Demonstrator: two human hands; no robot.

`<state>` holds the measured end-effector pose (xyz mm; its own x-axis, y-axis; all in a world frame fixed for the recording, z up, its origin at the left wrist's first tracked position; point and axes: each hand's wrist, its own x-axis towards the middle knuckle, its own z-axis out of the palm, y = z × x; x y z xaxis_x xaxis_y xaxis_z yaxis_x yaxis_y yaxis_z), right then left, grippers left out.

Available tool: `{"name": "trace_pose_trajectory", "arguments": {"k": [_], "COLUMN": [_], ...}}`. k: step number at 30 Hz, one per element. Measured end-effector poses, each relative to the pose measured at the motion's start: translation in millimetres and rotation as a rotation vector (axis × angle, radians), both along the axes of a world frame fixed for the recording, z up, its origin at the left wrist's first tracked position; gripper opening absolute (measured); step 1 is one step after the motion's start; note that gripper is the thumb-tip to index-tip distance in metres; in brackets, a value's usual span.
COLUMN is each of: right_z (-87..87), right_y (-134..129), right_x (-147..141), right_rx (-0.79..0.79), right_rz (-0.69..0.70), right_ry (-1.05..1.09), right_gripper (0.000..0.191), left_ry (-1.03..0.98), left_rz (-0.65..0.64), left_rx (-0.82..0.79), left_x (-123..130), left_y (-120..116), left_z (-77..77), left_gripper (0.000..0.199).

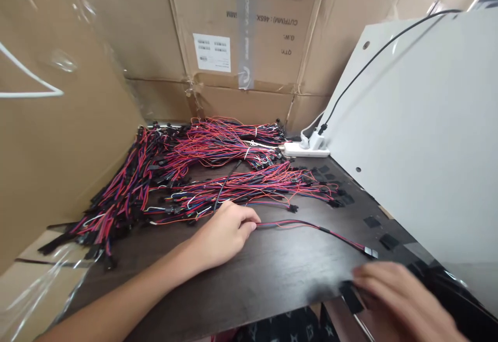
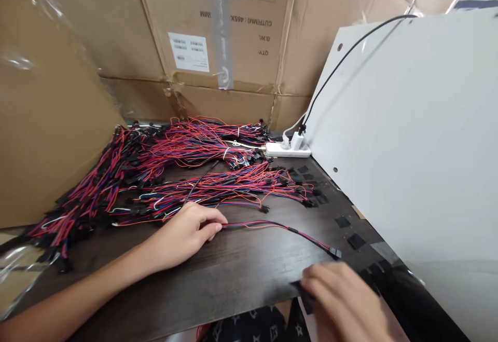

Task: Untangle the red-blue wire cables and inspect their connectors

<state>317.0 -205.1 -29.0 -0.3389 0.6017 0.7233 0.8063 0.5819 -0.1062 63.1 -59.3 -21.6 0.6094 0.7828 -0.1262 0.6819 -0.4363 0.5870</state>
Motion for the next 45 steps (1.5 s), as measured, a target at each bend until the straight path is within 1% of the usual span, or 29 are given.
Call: {"name": "trace_pose_trajectory", "arguments": {"k": [2,3,4,5,6,8,10,12,14,17,19,24,27,31,34,37,41,45], "right_z": [15.4,21.9,26.9,30.2,31.8,30.5,25.1,18.2,12.0,6.7,6.6,11.3,13.6,17.7,21.3,21.2,14.8,12.9], "right_y": [14.9,24.2,34.6,45.4,56.2,75.2,88.1,94.6,96.7,96.4,95.6,91.7,87.1,82.5,80.8,76.9,67.2,62.8], "right_x": [-5.0,-9.2,-13.9,-18.2,-21.6,-23.4,-18.2,-8.3,2.1,12.1,15.1,21.8,25.9,26.7,25.1,25.1,28.4,28.8], "right_rx": [-0.025,-0.094,-0.182,-0.292,-0.39,-0.548,-0.672,-0.772,-0.824,-0.85,-0.879,-0.93,-0.893,-0.782,-0.724,-0.735,-0.787,-0.775], "right_rz": [-0.057,-0.025,0.057,0.124,0.146,0.201,0.2,0.156,0.115,0.12,0.141,0.158,0.184,0.25,0.277,0.295,0.288,0.319], "right_ry": [0.242,0.281,0.247,0.16,0.067,-0.106,-0.2,-0.212,-0.167,-0.09,-0.052,-0.011,-0.026,-0.04,-0.05,-0.061,-0.05,-0.034], "right_gripper": [0.019,0.019,0.015,0.011,0.012,0.015,0.016,0.014,0.012,0.016,0.02,0.025,0.024,0.018,0.016,0.018,0.016,0.016], "left_ry": [-0.016,-0.024,-0.032,-0.042,-0.054,-0.081,-0.112,-0.161,-0.234,-0.352,-0.388,-0.346,-0.303,-0.279,-0.282,-0.335,-0.435,-0.469], "left_rz": [-0.02,-0.029,-0.036,-0.04,-0.042,-0.035,-0.012,0.029,0.073,0.115,0.125,0.149,0.165,0.161,0.164,0.168,0.194,0.225], "left_rx": [0.0,0.004,0.012,0.022,0.031,0.037,0.019,-0.013,-0.056,-0.17,-0.245,-0.368,-0.393,-0.38,-0.406,-0.468,-0.55,-0.589], "left_x": [-1.1,-1.5,-1.8,-2.0,-2.2,-2.4,-3.0,-4.1,-5.5,-6.8,-6.8,-4.4,-3.3,-4.3,-5.6,-5.9,-4.0,-2.6], "left_y": [-0.3,-0.3,-0.4,-0.3,0.0,1.0,2.9,4.9,6.6,8.3,9.4,11.9,11.0,9.7,10.1,9.6,6.8,6.0], "left_z": [-2.2,-3.2,-4.0,-4.6,-4.9,-4.5,-3.2,-1.7,-1.0,-2.2,-4.0,-6.3,-4.9,-4.0,-4.0,-3.6,-2.7,-1.5], "left_gripper": [0.028,0.028,0.028,0.027,0.027,0.027,0.028,0.027,0.023,0.018,0.018,0.016,0.015,0.013,0.011,0.008,0.009,0.008]}}
